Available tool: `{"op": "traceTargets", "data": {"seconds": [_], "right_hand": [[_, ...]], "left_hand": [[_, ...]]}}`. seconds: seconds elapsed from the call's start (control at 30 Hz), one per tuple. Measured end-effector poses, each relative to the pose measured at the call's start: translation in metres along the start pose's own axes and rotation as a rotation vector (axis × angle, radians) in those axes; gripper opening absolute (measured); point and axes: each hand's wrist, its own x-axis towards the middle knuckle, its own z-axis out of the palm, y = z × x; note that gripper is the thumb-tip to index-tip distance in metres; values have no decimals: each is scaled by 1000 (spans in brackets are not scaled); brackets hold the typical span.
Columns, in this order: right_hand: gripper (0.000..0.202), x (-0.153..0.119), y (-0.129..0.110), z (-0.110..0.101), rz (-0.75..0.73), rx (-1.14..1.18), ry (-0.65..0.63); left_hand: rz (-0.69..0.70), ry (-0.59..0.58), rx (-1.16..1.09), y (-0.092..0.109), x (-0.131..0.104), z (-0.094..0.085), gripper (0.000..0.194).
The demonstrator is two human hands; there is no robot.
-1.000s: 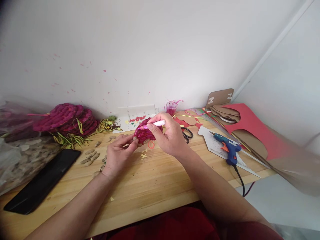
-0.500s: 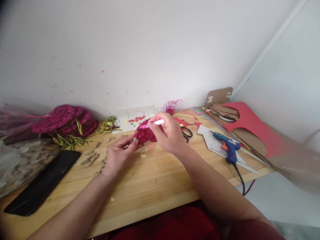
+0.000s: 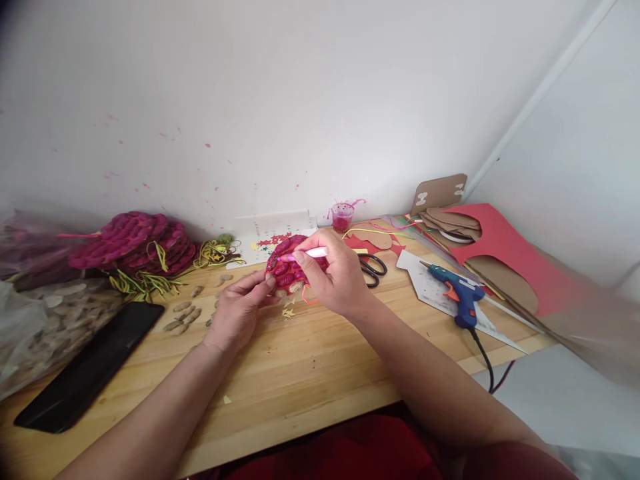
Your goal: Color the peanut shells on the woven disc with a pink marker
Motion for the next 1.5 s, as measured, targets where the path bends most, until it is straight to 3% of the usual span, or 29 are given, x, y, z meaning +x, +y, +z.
{"op": "traceTargets", "data": {"seconds": [0.43, 0.67, 0.83, 0.97, 1.13, 1.5], "right_hand": [[10, -1, 1, 0, 6, -2, -33], [6, 3, 2, -5, -73, -70, -3], [6, 4, 2, -5, -135, -80, -93], [5, 4, 3, -5, -132, -98, -47], [4, 4, 5, -6, -184, -68, -113], [5, 4, 6, -5, -213, -111, -121]], "left_hand": [[-80, 17, -108, 4, -2, 4, 46], [-102, 14, -128, 6, -3, 4, 42], [-128, 22, -135, 9, -3, 6, 40], [-142, 22, -144, 9, -2, 6, 39], [-169, 1, -169, 9, -2, 5, 38], [-189, 10, -168, 12, -2, 5, 34]]}}
